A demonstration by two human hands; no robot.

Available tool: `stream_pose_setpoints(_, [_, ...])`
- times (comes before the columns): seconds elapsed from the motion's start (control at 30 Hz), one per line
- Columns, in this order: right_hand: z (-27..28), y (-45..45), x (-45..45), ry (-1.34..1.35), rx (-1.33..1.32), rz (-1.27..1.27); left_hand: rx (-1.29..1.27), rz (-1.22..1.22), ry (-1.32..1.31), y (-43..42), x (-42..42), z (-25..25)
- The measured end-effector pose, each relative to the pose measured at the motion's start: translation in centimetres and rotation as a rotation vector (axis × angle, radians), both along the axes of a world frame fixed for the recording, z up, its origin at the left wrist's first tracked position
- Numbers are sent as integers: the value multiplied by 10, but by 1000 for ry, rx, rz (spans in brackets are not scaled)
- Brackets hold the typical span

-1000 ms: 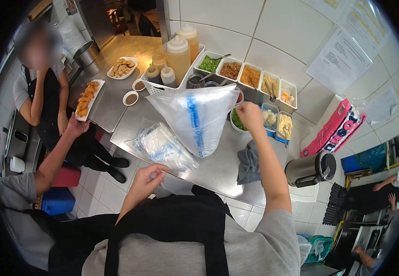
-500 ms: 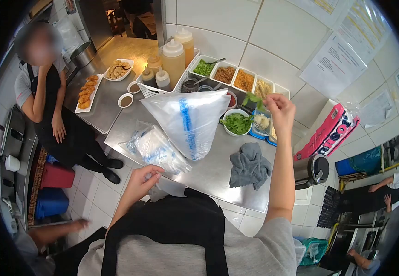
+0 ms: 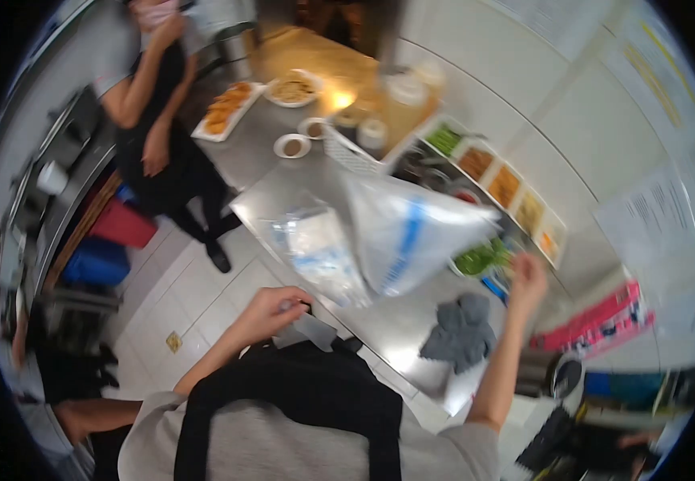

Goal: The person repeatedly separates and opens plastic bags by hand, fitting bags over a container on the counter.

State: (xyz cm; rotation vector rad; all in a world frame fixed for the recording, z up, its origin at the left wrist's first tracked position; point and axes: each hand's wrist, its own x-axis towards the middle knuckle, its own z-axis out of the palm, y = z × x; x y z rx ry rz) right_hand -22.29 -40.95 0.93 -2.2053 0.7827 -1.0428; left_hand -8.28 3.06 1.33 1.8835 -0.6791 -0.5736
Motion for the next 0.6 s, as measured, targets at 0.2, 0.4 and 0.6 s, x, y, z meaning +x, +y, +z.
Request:
stream_pose_setpoints(0.2, [19, -7, 3, 194, 41, 193, -59, -128, -190, 18, 16, -1])
stream_pose_setpoints(0.4, [59, -19, -5, 147, -245, 21, -103, -145, -211, 72, 63, 2])
stream_pose_setpoints(0.6, [181, 134, 29, -445, -81, -131, -133, 58, -198, 174, 118, -3])
